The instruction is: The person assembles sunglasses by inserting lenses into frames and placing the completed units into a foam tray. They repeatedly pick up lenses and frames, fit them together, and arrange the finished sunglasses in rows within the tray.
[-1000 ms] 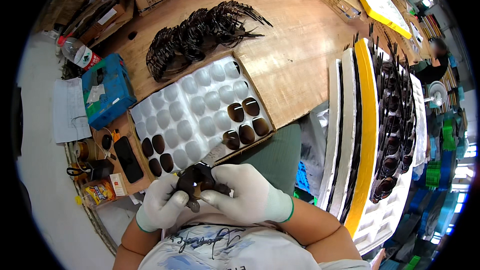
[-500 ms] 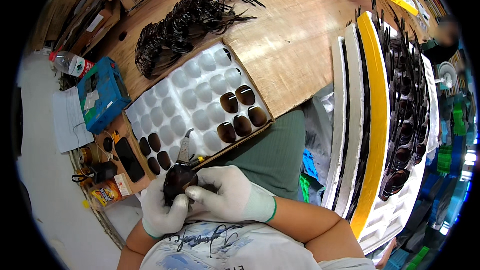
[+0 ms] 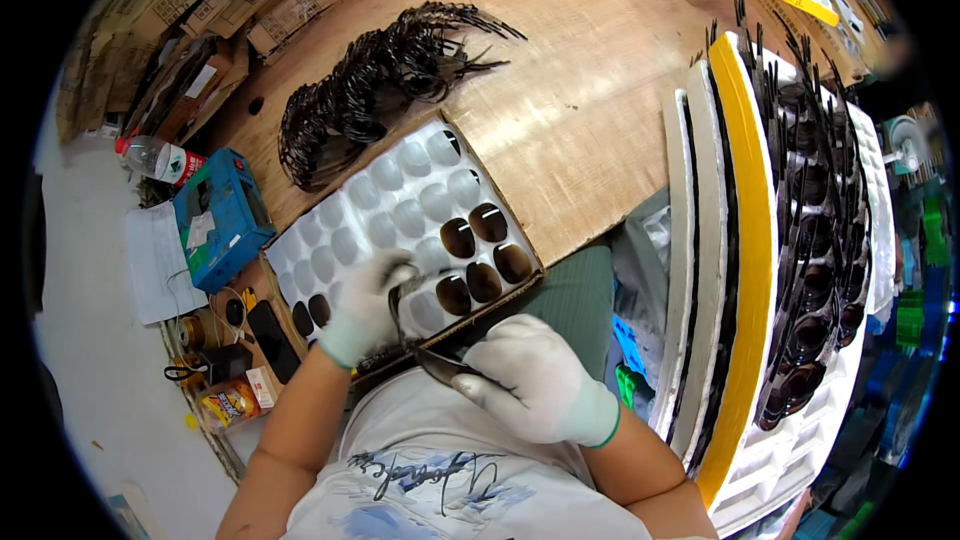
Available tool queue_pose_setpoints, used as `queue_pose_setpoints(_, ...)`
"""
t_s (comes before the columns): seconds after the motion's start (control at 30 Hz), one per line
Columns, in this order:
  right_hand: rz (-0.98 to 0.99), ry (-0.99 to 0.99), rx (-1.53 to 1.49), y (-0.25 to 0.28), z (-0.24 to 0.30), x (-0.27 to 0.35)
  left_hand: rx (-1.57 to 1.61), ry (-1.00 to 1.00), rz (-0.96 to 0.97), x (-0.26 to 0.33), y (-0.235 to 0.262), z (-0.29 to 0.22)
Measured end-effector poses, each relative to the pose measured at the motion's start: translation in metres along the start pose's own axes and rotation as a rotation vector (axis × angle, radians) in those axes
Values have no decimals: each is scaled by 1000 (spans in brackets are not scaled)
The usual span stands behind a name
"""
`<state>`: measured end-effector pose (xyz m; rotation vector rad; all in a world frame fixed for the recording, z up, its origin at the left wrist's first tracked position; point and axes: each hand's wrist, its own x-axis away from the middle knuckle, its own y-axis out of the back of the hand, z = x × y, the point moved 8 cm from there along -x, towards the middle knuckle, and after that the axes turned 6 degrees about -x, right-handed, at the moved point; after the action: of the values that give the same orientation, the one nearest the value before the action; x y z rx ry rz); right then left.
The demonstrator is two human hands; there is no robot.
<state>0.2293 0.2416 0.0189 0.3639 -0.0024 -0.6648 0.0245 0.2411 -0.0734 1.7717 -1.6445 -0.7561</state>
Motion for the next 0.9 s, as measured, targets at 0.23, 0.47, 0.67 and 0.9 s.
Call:
queue_pose_setpoints(0.23, -258, -270, -242, 4, 0, 19, -458, 52, 374, 4, -76, -13)
queue_pose_setpoints(0.47, -223, -105, -481, -30, -4, 13, -208, 152, 456, 10, -67, -7)
queue_pose_setpoints(0.67, -120, -327, -278, -23, -12, -1, 1024, 357, 385, 60, 11, -29)
queue_pose_setpoints(0.9, 31, -311, -355, -65, -3, -16, 1156, 216, 28, 86, 31, -25)
